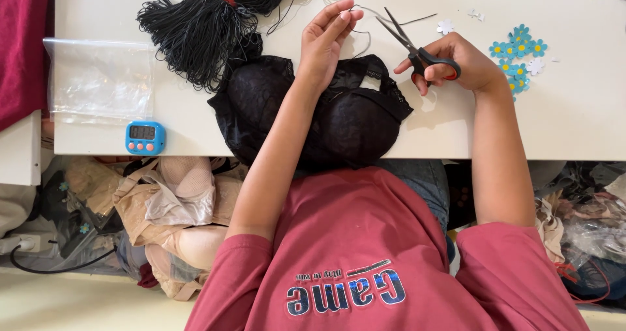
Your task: Attaching small decorative flower patches to bras using a needle and thread.
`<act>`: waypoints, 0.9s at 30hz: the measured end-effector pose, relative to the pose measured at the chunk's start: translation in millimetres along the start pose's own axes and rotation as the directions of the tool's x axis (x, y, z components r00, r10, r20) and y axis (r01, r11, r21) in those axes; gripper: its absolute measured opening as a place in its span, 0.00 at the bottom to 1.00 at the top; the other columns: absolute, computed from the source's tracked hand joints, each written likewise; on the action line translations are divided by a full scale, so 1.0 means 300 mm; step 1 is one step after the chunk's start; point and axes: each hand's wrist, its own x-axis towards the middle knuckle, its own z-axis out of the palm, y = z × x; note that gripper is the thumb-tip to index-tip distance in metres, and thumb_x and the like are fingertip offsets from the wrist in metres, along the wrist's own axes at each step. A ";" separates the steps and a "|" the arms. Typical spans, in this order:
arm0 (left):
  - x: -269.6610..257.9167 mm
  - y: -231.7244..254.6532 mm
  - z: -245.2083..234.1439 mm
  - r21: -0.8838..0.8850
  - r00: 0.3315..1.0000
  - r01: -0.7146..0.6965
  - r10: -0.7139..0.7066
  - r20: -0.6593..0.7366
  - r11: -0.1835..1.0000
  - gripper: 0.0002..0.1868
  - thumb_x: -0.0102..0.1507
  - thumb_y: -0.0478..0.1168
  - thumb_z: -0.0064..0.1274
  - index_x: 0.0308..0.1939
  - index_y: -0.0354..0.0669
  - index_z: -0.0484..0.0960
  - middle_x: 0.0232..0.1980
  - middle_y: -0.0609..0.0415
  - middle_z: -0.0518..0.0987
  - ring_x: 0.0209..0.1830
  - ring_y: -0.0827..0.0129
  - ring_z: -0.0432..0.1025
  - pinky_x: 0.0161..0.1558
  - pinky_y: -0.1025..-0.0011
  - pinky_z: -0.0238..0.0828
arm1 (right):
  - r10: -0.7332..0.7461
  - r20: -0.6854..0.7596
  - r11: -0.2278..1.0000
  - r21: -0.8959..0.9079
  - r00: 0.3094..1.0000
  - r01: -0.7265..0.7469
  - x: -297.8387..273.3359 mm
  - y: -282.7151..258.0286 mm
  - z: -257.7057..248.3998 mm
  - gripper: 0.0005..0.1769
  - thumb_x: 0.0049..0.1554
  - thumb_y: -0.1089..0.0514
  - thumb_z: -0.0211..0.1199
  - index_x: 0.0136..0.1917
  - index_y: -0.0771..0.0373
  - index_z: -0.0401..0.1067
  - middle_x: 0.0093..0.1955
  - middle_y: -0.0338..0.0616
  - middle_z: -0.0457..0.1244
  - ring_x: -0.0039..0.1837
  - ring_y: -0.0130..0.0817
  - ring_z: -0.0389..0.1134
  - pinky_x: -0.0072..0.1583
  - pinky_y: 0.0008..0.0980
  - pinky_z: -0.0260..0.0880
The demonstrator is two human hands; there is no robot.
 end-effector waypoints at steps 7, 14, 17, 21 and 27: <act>-0.011 0.014 0.008 0.048 0.999 0.015 -0.017 0.038 0.999 0.12 0.67 0.35 0.60 0.54 0.35 0.84 0.47 0.45 0.86 0.53 0.62 0.80 0.64 0.68 0.71 | 0.012 -0.039 0.999 -0.045 0.999 -0.014 0.004 -0.013 0.015 0.32 0.55 0.40 0.61 0.58 0.71 0.77 0.33 0.47 0.67 0.32 0.25 0.54 0.38 0.23 0.54; -0.022 0.034 0.031 0.065 0.994 0.071 -0.076 0.077 0.995 0.13 0.66 0.35 0.60 0.52 0.44 0.74 0.30 0.55 0.83 0.46 0.65 0.81 0.64 0.66 0.69 | -0.027 -0.020 0.999 -0.029 0.999 0.026 0.008 0.009 0.017 0.24 0.59 0.47 0.61 0.28 0.64 0.64 0.29 0.51 0.65 0.49 0.43 0.75 0.47 0.34 0.68; -0.035 0.059 0.057 0.143 0.991 0.103 -0.114 0.070 0.984 0.14 0.65 0.38 0.61 0.49 0.47 0.73 0.27 0.57 0.83 0.40 0.66 0.82 0.64 0.64 0.71 | 0.012 -0.011 0.999 -0.030 1.000 -0.012 0.009 -0.002 0.017 0.27 0.57 0.46 0.61 0.51 0.76 0.76 0.28 0.50 0.65 0.33 0.32 0.61 0.40 0.28 0.61; -0.037 0.059 0.061 0.193 0.990 0.074 -0.096 0.105 0.978 0.13 0.64 0.40 0.63 0.48 0.49 0.74 0.30 0.55 0.87 0.39 0.67 0.83 0.68 0.63 0.62 | 0.028 0.017 0.997 -0.066 0.999 -0.027 0.013 -0.030 0.027 0.31 0.56 0.41 0.60 0.58 0.71 0.77 0.30 0.47 0.67 0.28 0.22 0.47 0.34 0.22 0.50; -0.055 0.097 0.114 0.361 0.986 0.095 -0.138 0.096 0.928 0.11 0.60 0.43 0.65 0.32 0.51 0.76 0.26 0.56 0.82 0.30 0.77 0.77 0.49 0.74 0.71 | 0.068 -0.026 0.996 -0.061 0.997 -0.070 0.016 -0.029 0.042 0.33 0.53 0.40 0.61 0.58 0.72 0.77 0.29 0.49 0.66 0.29 0.22 0.46 0.34 0.22 0.44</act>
